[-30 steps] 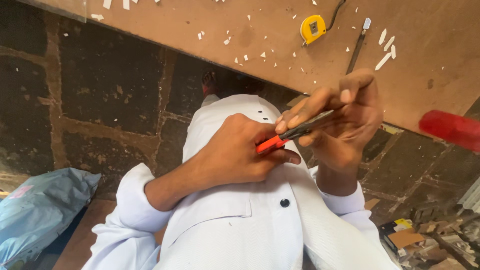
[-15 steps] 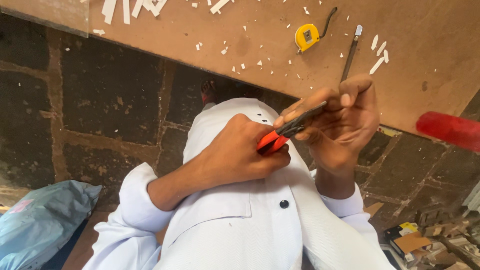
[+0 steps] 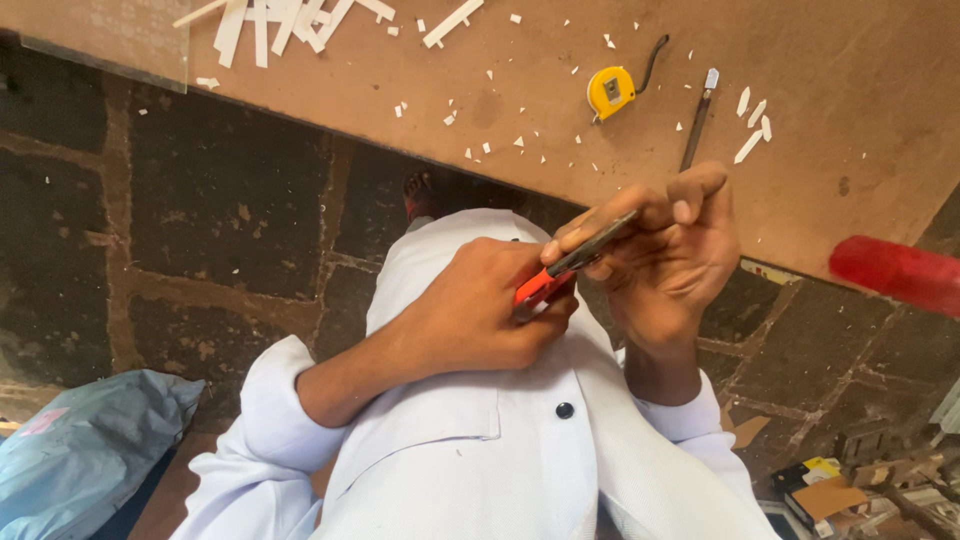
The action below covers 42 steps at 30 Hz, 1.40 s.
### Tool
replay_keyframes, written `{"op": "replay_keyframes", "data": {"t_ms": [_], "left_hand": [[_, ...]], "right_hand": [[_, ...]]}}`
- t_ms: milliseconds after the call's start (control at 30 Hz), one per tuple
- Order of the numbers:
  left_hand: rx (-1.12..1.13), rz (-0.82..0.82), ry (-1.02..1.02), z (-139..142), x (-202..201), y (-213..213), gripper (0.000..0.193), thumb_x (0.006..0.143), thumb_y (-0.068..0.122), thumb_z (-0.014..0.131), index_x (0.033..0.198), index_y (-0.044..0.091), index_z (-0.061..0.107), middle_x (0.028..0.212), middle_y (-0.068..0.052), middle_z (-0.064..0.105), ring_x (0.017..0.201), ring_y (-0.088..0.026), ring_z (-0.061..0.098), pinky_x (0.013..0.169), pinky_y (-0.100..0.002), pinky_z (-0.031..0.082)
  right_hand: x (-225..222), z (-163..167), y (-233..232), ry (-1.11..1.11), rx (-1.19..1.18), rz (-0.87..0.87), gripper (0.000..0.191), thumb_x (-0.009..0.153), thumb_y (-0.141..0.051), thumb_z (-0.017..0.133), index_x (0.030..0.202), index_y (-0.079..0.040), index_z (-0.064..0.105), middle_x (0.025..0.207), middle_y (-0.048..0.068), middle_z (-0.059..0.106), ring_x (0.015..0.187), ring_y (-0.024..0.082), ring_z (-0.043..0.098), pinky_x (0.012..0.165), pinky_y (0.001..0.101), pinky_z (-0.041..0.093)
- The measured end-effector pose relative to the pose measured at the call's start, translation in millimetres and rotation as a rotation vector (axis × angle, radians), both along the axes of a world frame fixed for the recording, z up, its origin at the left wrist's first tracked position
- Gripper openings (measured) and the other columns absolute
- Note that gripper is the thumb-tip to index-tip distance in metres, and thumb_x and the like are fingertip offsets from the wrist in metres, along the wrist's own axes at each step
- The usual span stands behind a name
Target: The person uses pliers to trim and shape a white plastic molding strip on a workbench. They repeatedly cut small sections, adjust the strip, and measure it with a tape measure. The trimmed pieces accumulate on the table.
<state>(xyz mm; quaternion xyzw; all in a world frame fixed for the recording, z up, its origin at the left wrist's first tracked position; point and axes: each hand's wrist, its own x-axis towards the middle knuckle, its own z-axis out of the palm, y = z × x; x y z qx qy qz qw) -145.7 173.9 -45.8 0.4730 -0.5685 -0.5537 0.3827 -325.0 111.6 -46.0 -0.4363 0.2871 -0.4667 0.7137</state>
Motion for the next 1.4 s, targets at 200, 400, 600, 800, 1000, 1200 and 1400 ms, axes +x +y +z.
{"op": "replay_keyframes", "data": {"t_ms": [200,400,600,800,1000,1200,1400], "left_hand": [[0.117,0.030,0.069,0.3,-8.9,-2.7,0.015,0.086,0.020,0.071,0.093,0.006,0.070,0.069,-0.011,0.067,0.058,-0.028,0.066,0.056,-0.038,0.050],[-0.143,0.081,-0.187,-20.9,-34.3,-11.8,0.026,0.086,0.027,0.080,0.076,0.005,0.070,0.056,-0.012,0.061,0.047,-0.031,0.059,0.047,-0.040,0.044],[-0.022,0.059,-0.127,-30.4,-56.7,-19.5,0.018,0.085,0.023,0.075,0.075,0.009,0.069,0.059,-0.012,0.062,0.049,-0.032,0.060,0.051,-0.041,0.048],[-0.176,-0.046,-0.274,-33.6,-81.3,-42.6,0.028,0.068,0.017,0.067,0.095,0.011,0.072,0.077,-0.015,0.070,0.073,-0.038,0.067,0.065,-0.049,0.054],[-0.185,-0.037,-0.290,-32.7,-107.5,-59.5,0.027,0.069,0.017,0.064,0.093,0.005,0.069,0.089,-0.018,0.071,0.082,-0.040,0.068,0.070,-0.050,0.054],[0.127,-0.089,-0.307,-26.7,-112.3,-72.5,0.023,0.069,0.020,0.064,0.085,0.004,0.070,0.077,-0.018,0.069,0.076,-0.039,0.069,0.072,-0.047,0.055],[0.225,-0.204,0.041,-25.8,-56.2,-91.5,0.062,0.083,0.047,0.071,0.129,0.006,0.064,0.103,-0.014,0.074,0.090,-0.027,0.071,0.080,-0.038,0.056]], "right_hand": [[-3.5,3.2,-0.3,0.025,0.038,-0.041,0.049,0.091,0.006,0.074,0.106,-0.011,0.031,0.095,0.022,0.067,0.090,0.029,0.076,0.071,0.0328,0.065],[-21.4,4.4,-0.9,0.059,-0.060,-0.007,0.048,0.099,0.006,0.075,0.113,-0.011,0.032,0.097,0.022,0.067,0.091,0.029,0.075,0.083,0.0373,0.065],[-46.8,1.0,-9.0,0.123,-0.032,0.059,0.043,0.095,0.001,0.076,0.122,-0.005,0.044,0.112,0.023,0.070,0.109,0.032,0.071,0.094,0.0386,0.060],[-66.8,-7.4,-11.9,0.108,0.071,0.248,0.038,0.091,-0.008,0.077,0.120,-0.001,0.054,0.135,0.022,0.060,0.136,0.031,0.058,0.115,0.0407,0.048],[-91.2,-32.3,-17.0,0.070,0.093,0.150,0.031,0.095,-0.010,0.077,0.116,-0.002,0.055,0.131,0.023,0.061,0.124,0.028,0.060,0.107,0.0378,0.050],[-102.8,-69.8,-33.0,-0.026,0.063,0.185,0.027,0.099,-0.015,0.075,0.116,-0.002,0.059,0.132,0.019,0.063,0.127,0.031,0.062,0.110,0.0406,0.051],[-92.4,-92.6,-50.5,-0.568,0.366,0.130,0.020,0.103,-0.020,0.070,0.115,-0.009,0.058,0.114,0.005,0.068,0.133,0.036,0.061,0.103,0.0558,0.049]]}}
